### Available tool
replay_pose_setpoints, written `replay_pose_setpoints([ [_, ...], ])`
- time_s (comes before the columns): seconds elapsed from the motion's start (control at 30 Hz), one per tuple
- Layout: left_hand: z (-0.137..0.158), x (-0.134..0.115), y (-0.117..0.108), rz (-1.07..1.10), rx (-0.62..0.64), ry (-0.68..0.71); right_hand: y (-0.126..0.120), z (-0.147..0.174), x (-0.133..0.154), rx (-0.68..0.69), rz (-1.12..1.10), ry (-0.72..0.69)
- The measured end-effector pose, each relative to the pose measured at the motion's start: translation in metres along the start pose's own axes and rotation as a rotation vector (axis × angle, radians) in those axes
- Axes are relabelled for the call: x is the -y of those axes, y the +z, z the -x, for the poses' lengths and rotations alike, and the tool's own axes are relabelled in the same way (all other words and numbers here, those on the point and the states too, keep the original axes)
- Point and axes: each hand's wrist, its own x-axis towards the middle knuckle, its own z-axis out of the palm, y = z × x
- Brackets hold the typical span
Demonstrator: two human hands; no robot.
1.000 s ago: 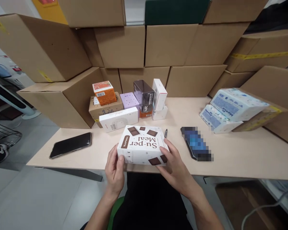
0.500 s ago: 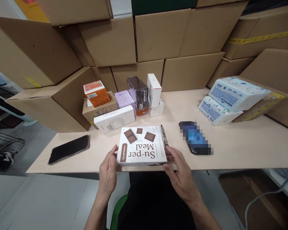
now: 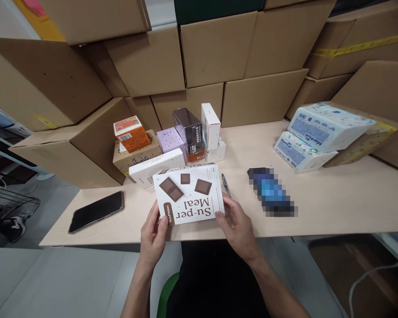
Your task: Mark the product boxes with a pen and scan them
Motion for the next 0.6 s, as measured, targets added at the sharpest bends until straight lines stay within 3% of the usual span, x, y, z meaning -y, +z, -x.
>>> replay_pose_setpoints([
  [0.23,0.007,0.013,0.005,0.141,-0.06,-0.04,-0.001,0.008,0.002,-0.049,0.117,-0.023],
  [0.37,0.011,0.013,0.006,0.228,-0.081,-0.06,-0.002,0.013,0.002,-0.051,0.185,0.033],
  [0.6,0.0,0.002,0.006,0.317,0.005,-0.163,0.0,0.011,0.0,-0.057,0.239,0.049],
])
